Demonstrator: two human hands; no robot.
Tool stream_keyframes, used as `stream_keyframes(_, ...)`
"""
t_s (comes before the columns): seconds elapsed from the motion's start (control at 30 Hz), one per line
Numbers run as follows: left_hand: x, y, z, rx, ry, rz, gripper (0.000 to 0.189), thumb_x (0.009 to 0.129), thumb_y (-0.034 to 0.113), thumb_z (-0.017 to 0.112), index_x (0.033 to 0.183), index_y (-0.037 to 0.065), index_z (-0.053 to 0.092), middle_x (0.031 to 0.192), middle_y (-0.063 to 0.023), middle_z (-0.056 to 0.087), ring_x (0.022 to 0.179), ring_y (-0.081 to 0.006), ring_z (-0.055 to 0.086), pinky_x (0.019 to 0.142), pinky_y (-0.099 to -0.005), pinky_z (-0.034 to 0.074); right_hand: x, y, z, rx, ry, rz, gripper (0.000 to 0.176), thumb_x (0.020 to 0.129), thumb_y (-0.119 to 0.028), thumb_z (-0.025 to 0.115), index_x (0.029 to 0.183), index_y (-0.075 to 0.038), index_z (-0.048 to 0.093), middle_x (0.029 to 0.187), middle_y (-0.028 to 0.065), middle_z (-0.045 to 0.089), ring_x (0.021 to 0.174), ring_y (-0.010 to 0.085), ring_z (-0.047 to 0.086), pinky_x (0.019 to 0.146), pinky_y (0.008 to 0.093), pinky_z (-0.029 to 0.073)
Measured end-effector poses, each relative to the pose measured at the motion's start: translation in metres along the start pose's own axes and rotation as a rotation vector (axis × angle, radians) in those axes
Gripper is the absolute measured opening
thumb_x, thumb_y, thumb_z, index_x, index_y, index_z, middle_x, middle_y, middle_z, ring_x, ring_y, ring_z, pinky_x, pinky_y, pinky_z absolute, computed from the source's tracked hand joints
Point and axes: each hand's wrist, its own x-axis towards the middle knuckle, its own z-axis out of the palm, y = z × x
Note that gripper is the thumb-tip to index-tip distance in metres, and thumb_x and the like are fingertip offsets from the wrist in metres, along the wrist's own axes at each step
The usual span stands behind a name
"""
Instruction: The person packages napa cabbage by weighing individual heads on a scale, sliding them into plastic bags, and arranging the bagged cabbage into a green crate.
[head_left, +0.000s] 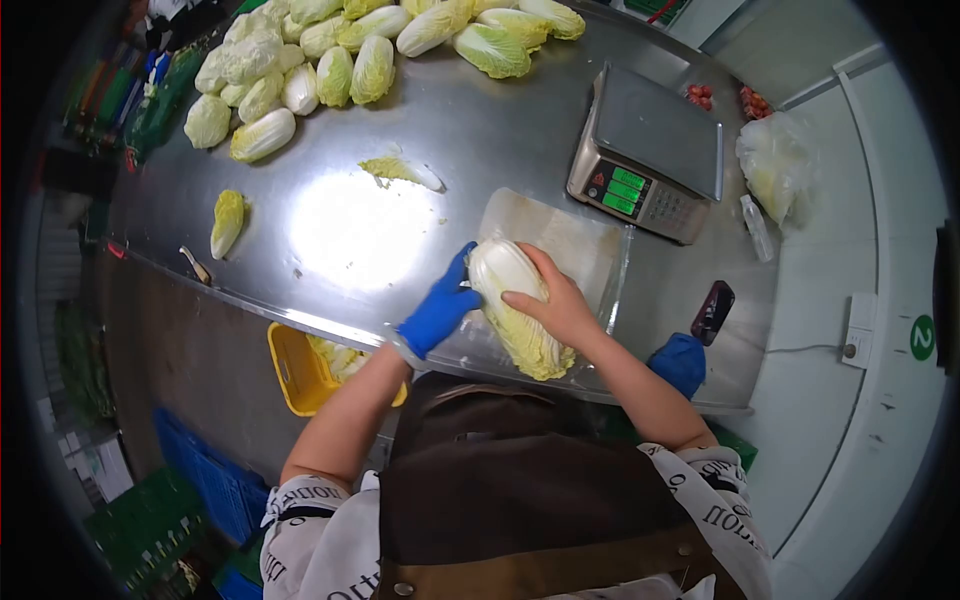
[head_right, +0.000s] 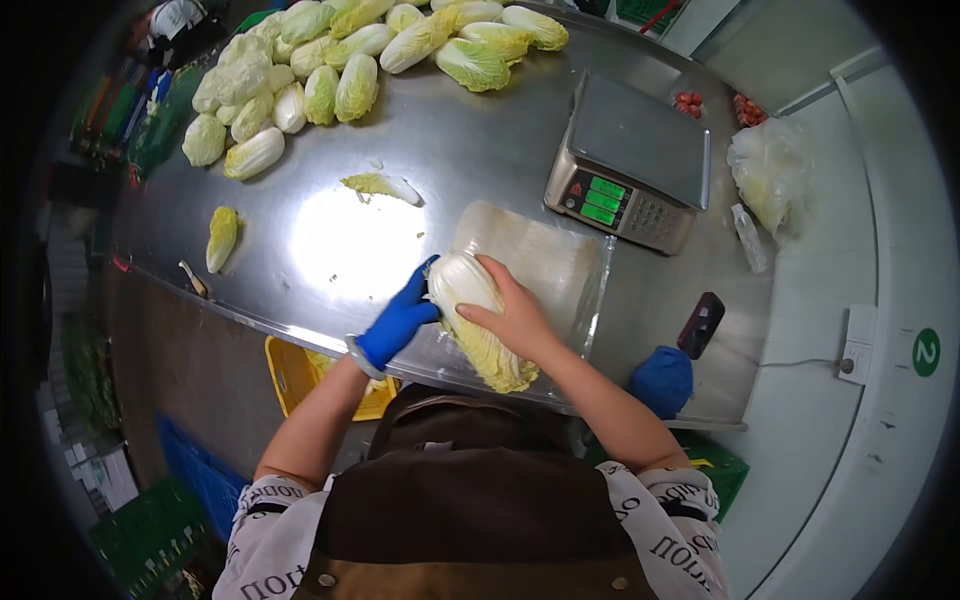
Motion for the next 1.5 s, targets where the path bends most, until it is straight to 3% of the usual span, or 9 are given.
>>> stream_keyframes(0.3,-0.003,-0.014,-0.041,0.108,0.053,0.24,0.073,0.077,-0.003,0.049,0.144,0.009,0.024,0.129,-0.0186,0.05,0.112,-0.0263,0.056,0.092,-0.0348,0.045,0.007,-0.039,0.042,-0.188,0.093,-0.068,0.074,0.076,-0.043,0.071,0.134,-0.01,0.039,0.126,0.0205,0.053,0.114,0.0366,0.053,0.095,0.0403,0.042)
stream_keyframes(0.57,-0.015,0.007,-0.106,0.128,0.082,0.192,0.057,0.081,0.006,0.049,0.137,0.007,0.039,0.116,-0.0173,0.06,0.105,-0.0254,0.06,0.088,-0.0334,0.047,0.054,-0.054,0.076,0.002,-0.04,-0.056,0.07,0.078,-0.032,0.071,0.135,-0.007,0.038,0.122,0.0188,0.055,0.114,0.0265,0.053,0.097,0.0357,0.039)
stream_keyframes(0.67,-0.022,0.011,-0.123,0.107,0.118,0.087,0.054,0.08,0.01,0.054,0.133,0.007,0.043,0.112,-0.0164,0.062,0.1,-0.0229,0.062,0.085,-0.0322,0.048,0.067,-0.057,0.089,0.144,-0.115,-0.047,0.072,0.077,-0.037,0.072,0.134,-0.007,0.038,0.118,0.0206,0.058,0.113,0.0303,0.055,0.095,0.0372,0.041)
stream_keyframes(0.77,-0.029,-0.002,-0.134,0.117,0.216,-0.02,0.057,0.077,0.014,0.059,0.132,0.008,0.043,0.111,-0.0168,0.061,0.096,-0.0255,0.062,0.083,-0.0346,0.049,0.075,-0.064,0.103,-0.014,-0.126,0.087,0.08,0.074,-0.038,0.074,0.136,-0.005,0.035,0.122,0.021,0.055,0.114,0.0329,0.054,0.097,0.0376,0.041)
stream_keyframes(0.87,-0.043,-0.008,-0.134,0.279,0.327,0.048,0.061,0.074,0.017,0.062,0.132,0.01,0.043,0.112,-0.0178,0.057,0.094,-0.0309,0.061,0.083,-0.0383,0.049,0.072,-0.09,0.127,-0.503,-0.101,-0.153,0.087,0.068,-0.033,0.076,0.138,-0.006,0.031,0.127,0.0224,0.049,0.116,0.0359,0.051,0.097,0.0388,0.041)
stream_keyframes(1.03,-0.055,-0.017,-0.134,0.484,0.415,0.183,0.063,0.073,0.009,0.059,0.133,0.011,0.042,0.112,-0.0171,0.054,0.091,-0.0316,0.06,0.082,-0.0366,0.048,0.086,-0.076,0.154,-0.47,-0.121,-0.163,0.084,0.062,-0.025,0.073,0.133,-0.006,0.034,0.126,0.0218,0.047,0.114,0.0377,0.05,0.094,0.0412,0.043)
stream_keyframes(1.13,-0.059,-0.018,-0.141,0.528,0.373,0.239,0.058,0.075,0.008,0.054,0.132,0.009,0.043,0.116,-0.0228,0.053,0.099,-0.0389,0.057,0.086,-0.0429,0.047,0.086,-0.077,0.157,-0.471,-0.153,-0.168,0.078,0.062,-0.023,0.071,0.13,-0.006,0.036,0.124,0.021,0.049,0.112,0.038,0.051,0.092,0.0418,0.044)
stream_keyframes(1.33,-0.054,-0.006,-0.162,0.211,0.171,0.103,0.055,0.071,-0.003,0.049,0.126,0.003,0.049,0.114,-0.0166,0.059,0.105,-0.021,0.058,0.089,-0.0319,0.046,0.088,-0.089,0.149,-0.325,-0.279,-0.077,0.076,0.062,-0.019,0.068,0.13,-0.007,0.036,0.119,0.0213,0.052,0.11,0.0372,0.053,0.092,0.0403,0.044)
stream_keyframes(1.5,-0.052,-0.01,-0.168,0.027,0.106,0.131,0.06,0.067,-0.009,0.049,0.126,0.003,0.05,0.114,-0.0087,0.059,0.107,-0.017,0.056,0.091,-0.0289,0.044,0.096,-0.087,0.14,-0.202,-0.406,-0.085,0.078,0.061,-0.018,0.067,0.131,-0.008,0.035,0.119,0.0175,0.052,0.109,0.0311,0.054,0.094,0.0365,0.042)
